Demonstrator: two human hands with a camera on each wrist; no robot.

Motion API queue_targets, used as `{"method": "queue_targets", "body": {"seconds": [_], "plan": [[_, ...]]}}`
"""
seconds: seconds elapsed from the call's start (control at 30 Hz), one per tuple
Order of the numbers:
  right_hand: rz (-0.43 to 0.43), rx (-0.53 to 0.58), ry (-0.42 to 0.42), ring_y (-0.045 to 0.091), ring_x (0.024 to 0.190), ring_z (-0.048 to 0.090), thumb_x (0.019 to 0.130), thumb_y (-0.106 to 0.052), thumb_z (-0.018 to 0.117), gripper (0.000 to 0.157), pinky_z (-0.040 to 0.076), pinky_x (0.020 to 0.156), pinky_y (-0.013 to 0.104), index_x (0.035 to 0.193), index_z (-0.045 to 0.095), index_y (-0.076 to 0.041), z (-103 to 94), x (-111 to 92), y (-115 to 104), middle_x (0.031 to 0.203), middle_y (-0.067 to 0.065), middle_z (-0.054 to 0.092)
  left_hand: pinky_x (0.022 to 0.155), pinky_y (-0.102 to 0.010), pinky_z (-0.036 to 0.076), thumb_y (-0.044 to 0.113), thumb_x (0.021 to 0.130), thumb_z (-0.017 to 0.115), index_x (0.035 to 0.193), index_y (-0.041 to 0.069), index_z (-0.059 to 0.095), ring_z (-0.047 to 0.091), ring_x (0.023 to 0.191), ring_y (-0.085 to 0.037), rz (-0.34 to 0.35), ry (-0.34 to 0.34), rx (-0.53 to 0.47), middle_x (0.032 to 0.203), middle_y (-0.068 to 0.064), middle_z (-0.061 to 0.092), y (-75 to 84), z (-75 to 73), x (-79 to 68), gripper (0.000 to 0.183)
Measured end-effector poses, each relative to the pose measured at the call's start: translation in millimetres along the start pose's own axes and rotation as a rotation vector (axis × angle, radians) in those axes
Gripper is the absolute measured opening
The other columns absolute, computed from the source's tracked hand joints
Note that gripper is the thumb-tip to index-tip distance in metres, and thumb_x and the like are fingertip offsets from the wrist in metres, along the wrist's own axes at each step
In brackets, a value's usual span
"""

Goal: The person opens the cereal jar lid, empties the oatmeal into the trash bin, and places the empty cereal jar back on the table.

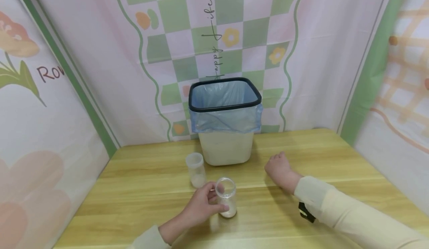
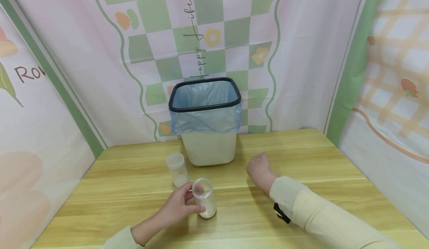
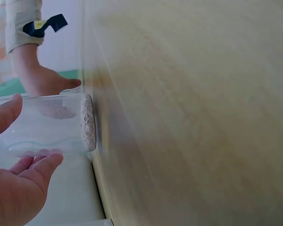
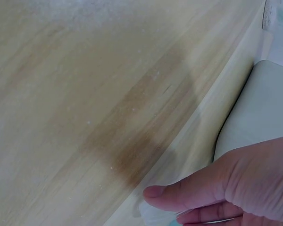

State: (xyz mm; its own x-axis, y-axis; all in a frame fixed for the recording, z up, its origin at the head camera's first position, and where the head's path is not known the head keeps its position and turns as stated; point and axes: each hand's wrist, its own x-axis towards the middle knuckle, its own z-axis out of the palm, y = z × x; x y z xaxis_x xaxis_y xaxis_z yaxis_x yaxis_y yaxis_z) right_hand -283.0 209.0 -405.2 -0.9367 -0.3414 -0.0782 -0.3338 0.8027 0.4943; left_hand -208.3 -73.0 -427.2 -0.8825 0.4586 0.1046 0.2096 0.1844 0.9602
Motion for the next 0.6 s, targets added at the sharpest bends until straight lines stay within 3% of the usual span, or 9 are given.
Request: {"method": "queue_targets", "body": {"seconds": [0.6], "plan": [[-0.028, 0.037, -0.005, 0.035, 0.091, 0.063, 0.083, -0.001, 0.070, 0.009, 0.044, 0.095, 0.055, 0.092, 0.069, -0.002, -0.4, 0.9, 0.6, 0.093, 0.017, 0.067, 0.095, -0.033, 0.049, 0.009, 0.079, 0.080, 0.118, -0.002, 0.054, 0.052, 0.123, -0.038, -0.005, -0.021, -0.006, 0.131, -0.022, 0.053, -2.8, -1.5, -1.1, 0.048]]}}
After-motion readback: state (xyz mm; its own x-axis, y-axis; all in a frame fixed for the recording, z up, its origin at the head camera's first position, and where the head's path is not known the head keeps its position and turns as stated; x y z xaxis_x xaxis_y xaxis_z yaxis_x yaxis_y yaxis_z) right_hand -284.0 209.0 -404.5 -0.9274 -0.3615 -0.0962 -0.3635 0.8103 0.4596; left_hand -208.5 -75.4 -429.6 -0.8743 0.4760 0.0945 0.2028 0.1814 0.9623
